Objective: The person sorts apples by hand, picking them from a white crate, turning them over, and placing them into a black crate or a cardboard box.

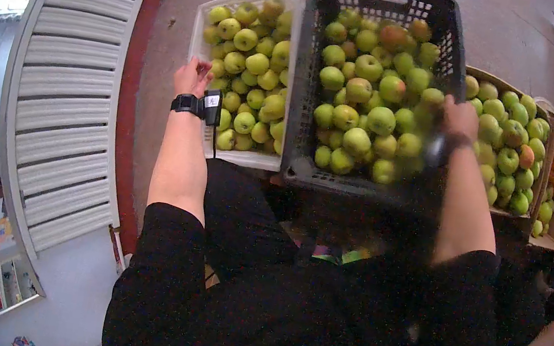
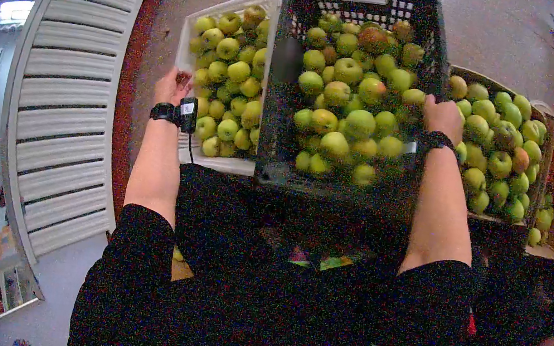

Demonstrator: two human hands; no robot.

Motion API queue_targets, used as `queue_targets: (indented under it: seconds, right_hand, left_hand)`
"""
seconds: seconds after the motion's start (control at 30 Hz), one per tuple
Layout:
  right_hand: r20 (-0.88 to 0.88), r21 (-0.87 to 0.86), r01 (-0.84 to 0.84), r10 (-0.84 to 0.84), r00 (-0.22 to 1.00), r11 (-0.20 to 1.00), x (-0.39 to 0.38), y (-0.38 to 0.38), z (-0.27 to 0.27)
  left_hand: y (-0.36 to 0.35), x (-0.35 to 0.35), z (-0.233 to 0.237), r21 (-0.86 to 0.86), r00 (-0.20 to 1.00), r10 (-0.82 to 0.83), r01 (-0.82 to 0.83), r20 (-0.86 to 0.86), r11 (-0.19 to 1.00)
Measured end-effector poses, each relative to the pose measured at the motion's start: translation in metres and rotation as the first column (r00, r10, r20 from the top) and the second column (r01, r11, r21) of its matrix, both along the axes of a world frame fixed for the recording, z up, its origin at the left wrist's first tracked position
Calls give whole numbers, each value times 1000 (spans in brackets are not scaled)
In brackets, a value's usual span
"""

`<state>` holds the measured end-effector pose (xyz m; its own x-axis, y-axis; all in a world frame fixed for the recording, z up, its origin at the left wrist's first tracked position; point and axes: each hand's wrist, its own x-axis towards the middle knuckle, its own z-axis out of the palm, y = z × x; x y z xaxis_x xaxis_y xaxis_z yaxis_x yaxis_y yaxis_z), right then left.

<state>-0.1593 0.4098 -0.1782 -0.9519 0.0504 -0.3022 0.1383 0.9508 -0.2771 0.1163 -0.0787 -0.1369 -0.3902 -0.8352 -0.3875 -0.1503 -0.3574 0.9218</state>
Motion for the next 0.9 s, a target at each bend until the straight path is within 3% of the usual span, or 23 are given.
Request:
queue_targets:
  seconds: [0.1, 0.2, 0.3, 0.37, 0.43, 0.53, 0.57, 0.67, 0.9]
  right_hand:
    - [48, -5, 75, -75, 996, 997, 6, -6, 18]
    - [77, 56, 52, -56, 995, 997, 5, -8, 19]
    - [72, 114, 10, -18, 997, 993, 1, -6, 11]
    - [62, 119, 40, -48, 997, 992, 4, -8, 14]
    - [52, 136, 27, -34, 998, 990, -4, -3, 0]
    - [40, 164, 43, -51, 998, 985, -1, -6, 4]
    - [46, 168, 37, -45, 998, 985, -3, -5, 0]
    - [46, 176, 33, -42, 998, 984, -11, 1, -14]
    - [53, 206, 17, -28, 998, 978, -9, 0, -8]
  left_hand:
    - [-12, 33, -1, 5, 983, 132, -134, 131, 991]
    - [-33, 59, -12, 97, 968, 15, -40, 249, 994]
    - [-38, 70, -26, 4, 927, -10, 9, 374, 1000]
    - [-39, 71, -32, -118, 793, -126, 242, 596, 963]
    - [-32, 70, -38, -143, 597, -180, 453, 782, 880]
    - [-34, 68, -73, -266, 306, -32, 872, 952, 410]
    - [-21, 60, -64, -206, 299, -120, 847, 947, 490]
    - [-30, 56, -93, -80, 140, -112, 900, 984, 428]
    - [-21, 55, -101, -14, 64, -87, 878, 994, 479]
